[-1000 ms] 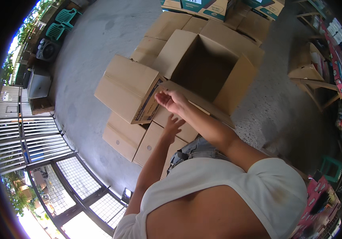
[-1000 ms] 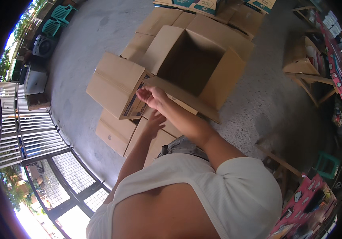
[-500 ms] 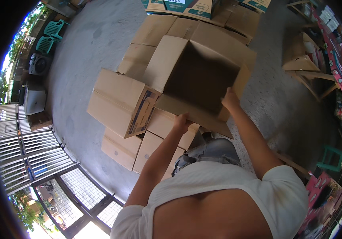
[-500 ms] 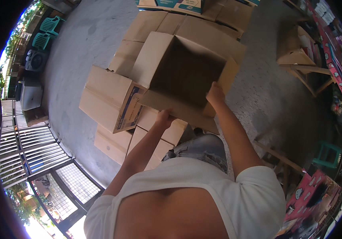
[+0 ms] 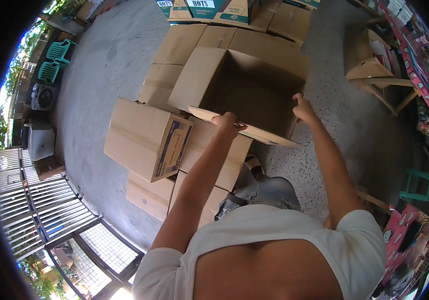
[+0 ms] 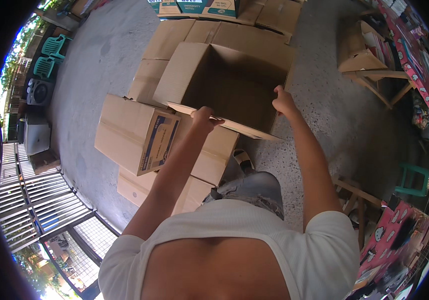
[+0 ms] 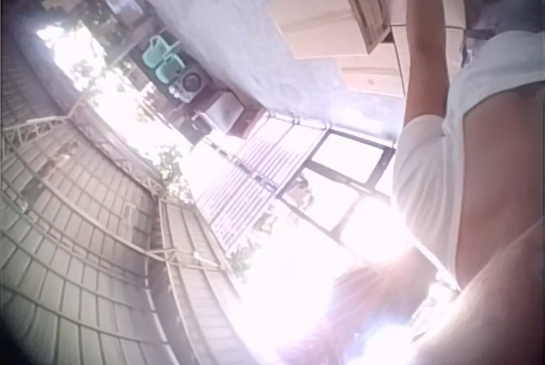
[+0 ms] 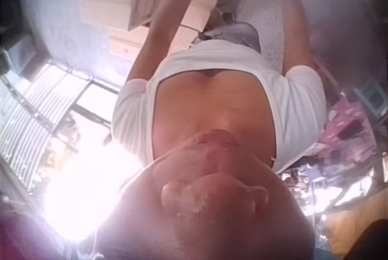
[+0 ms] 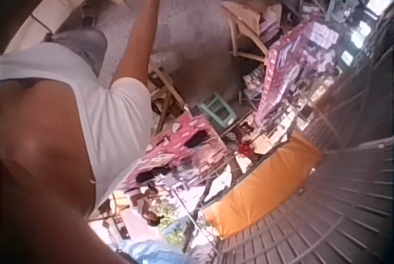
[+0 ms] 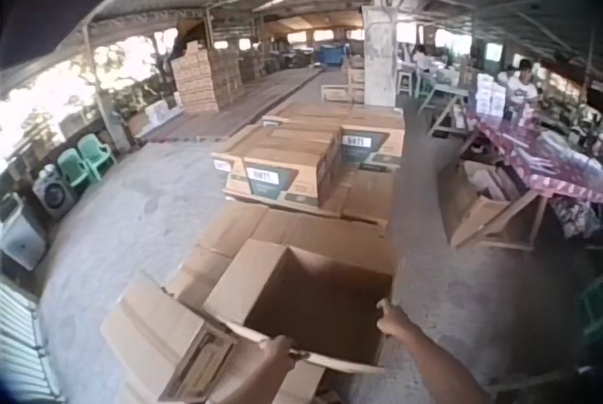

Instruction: The person trims the edges of a stack of notebooks with a blade, places them into a cardboard box, and gathers more notebooks from a table.

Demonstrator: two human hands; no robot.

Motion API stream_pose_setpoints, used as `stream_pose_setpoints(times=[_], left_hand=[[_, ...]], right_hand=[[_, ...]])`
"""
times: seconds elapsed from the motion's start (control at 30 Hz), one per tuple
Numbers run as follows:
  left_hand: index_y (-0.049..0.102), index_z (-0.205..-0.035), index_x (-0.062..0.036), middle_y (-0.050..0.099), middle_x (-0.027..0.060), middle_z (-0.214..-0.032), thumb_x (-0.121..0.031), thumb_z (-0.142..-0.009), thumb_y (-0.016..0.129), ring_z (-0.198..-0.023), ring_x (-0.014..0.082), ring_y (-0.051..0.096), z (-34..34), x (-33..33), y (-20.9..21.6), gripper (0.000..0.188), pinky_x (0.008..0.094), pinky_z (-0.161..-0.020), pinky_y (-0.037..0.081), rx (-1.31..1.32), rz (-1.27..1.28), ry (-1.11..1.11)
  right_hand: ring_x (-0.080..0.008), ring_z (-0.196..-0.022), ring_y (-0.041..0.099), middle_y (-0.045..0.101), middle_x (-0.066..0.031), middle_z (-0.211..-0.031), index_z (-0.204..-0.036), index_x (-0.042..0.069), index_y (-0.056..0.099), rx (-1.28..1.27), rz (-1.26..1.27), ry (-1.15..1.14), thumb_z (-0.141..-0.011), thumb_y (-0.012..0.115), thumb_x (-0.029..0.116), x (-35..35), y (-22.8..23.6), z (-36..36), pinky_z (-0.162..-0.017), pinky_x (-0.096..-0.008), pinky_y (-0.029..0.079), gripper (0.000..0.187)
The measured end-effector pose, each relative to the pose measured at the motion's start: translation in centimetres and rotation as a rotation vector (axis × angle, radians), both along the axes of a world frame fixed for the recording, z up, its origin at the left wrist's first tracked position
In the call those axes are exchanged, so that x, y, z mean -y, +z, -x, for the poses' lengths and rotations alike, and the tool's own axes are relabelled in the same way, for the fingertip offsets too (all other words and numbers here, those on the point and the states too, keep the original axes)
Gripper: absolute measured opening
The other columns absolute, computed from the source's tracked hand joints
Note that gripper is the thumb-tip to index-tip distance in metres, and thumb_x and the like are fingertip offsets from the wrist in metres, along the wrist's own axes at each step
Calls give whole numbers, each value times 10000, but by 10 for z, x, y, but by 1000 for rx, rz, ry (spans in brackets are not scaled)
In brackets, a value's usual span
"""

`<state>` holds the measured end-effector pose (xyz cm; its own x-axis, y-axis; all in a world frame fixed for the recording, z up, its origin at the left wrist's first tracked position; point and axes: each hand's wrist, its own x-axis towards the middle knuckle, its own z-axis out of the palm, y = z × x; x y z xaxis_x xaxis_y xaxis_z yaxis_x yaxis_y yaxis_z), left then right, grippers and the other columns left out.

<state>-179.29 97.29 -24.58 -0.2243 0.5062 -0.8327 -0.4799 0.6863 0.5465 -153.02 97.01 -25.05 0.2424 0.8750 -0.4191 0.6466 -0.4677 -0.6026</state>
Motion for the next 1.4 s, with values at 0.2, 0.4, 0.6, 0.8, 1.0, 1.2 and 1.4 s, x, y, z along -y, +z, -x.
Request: stream_pose_setpoints(times=[0.2,0.4,0.6,0.8,1.0,1.2,1.4], left_hand=[[128,-1202,-89,479,254,-949,43,-722,459,-656,330,612,0,16,-1,598,461,-542,560,-9,-38,-134],[64,-1250,-113,512,234,-863,44,-726,457,-593,329,598,28,20,7,674,448,-525,552,29,-50,-92],[102,-1204,2,516,275,-876,98,-688,530,-702,377,624,24,-25,-27,677,461,-554,569,83,44,8],[156,-1247,-75,510,249,-958,45,-777,431,-557,289,585,36,11,-44,557,458,-516,562,-45,118,-81],[243,-1221,-50,525,211,-949,97,-717,447,-584,288,620,68,46,38,564,402,-503,574,222,-392,-207],[511,-1013,71,592,168,-913,87,-732,481,-828,289,625,79,83,160,283,411,-642,554,311,-669,-186],[549,-982,50,598,136,-901,85,-712,529,-776,233,607,140,93,194,273,302,-660,502,111,-838,-150]], right_hand=[[-353,-987,572,578,-235,-1021,-1110,43,461,193,-211,91,-701,470,-42,46,-40,-29,-750,-412,491,418],[-348,-972,568,581,-195,-1024,-1056,43,481,19,-68,95,-685,478,-45,54,7,-15,-843,-384,435,382],[-317,-781,622,571,-220,-954,-1040,43,454,-73,14,72,-689,457,-41,-13,4,-2,-553,-385,526,361],[-265,-798,622,574,-169,-900,-1027,57,458,-78,55,55,-698,495,-45,35,-28,12,-554,-348,529,346],[-220,-792,593,586,-128,-885,-989,82,537,77,-157,-34,-667,497,-63,64,68,-14,-712,-335,462,355],[-180,-943,530,545,-97,-1020,-1038,65,529,139,-513,-118,-663,488,-34,95,189,-57,-852,-274,400,390],[-157,-963,507,525,-71,-1053,-1081,55,492,-308,-809,-116,-708,479,-48,100,209,-3,-842,-270,407,387]])
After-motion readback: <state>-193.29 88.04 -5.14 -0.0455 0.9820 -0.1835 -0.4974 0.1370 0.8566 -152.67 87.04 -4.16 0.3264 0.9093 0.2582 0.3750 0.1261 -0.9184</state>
